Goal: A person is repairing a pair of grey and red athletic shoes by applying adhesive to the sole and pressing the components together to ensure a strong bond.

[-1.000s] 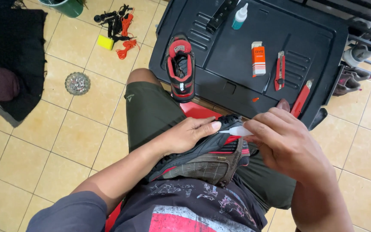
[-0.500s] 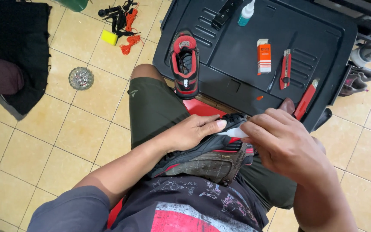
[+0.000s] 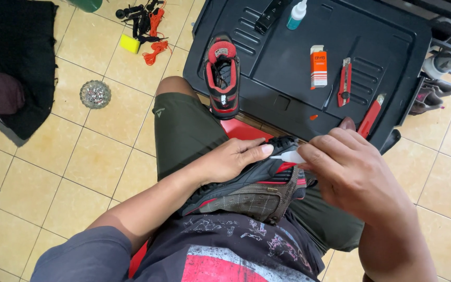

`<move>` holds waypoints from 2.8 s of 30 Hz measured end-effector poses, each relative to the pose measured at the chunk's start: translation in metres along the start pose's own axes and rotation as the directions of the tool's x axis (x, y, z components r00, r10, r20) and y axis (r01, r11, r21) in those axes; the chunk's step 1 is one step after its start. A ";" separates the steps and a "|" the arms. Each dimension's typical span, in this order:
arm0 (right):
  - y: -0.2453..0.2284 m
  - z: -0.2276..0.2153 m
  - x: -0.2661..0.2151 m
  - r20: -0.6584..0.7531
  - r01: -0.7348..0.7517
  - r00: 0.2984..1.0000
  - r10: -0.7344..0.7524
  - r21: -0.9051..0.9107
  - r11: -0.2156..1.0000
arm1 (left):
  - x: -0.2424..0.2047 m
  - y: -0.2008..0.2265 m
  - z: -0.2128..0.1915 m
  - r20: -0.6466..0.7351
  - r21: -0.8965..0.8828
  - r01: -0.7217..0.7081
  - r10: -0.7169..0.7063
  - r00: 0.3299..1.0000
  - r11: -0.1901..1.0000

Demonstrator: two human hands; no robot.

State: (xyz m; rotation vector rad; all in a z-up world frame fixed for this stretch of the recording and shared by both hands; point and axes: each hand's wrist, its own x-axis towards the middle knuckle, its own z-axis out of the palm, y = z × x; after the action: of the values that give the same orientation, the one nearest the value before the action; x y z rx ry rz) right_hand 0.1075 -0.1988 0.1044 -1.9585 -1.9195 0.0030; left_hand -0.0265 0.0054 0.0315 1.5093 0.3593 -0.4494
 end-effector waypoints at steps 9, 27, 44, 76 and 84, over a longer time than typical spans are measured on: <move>0.006 0.005 -0.008 -0.051 -0.040 0.998 0.044 0.075 0.996 | 0.005 -0.011 0.000 -0.024 0.063 0.007 -0.006 1.000 0.998; 0.012 0.016 -0.027 -0.141 -0.116 0.979 0.150 0.222 0.968 | 0.007 -0.013 0.000 -0.022 0.048 0.008 -0.007 1.000 0.999; 0.029 0.043 -0.061 -0.292 -0.206 0.846 0.446 0.592 0.779 | 0.006 -0.013 0.002 -0.047 -0.116 0.107 -0.113 0.992 0.987; 0.273 0.197 -0.249 -0.454 -0.717 -0.076 0.888 0.644 0.268 | 0.024 -0.018 -0.006 -0.047 -0.168 0.382 -0.394 0.918 0.909; 0.303 0.229 -0.246 -0.341 -0.819 -0.245 0.908 0.574 -0.005 | 0.041 -0.036 -0.012 -0.036 -0.202 0.427 -0.443 0.896 0.881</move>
State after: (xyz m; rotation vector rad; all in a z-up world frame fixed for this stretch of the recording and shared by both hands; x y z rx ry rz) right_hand 0.3211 -0.3662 -0.2576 -2.2710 0.3648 -0.1572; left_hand -0.0082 0.0147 -0.0200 1.2582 0.7953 -0.6892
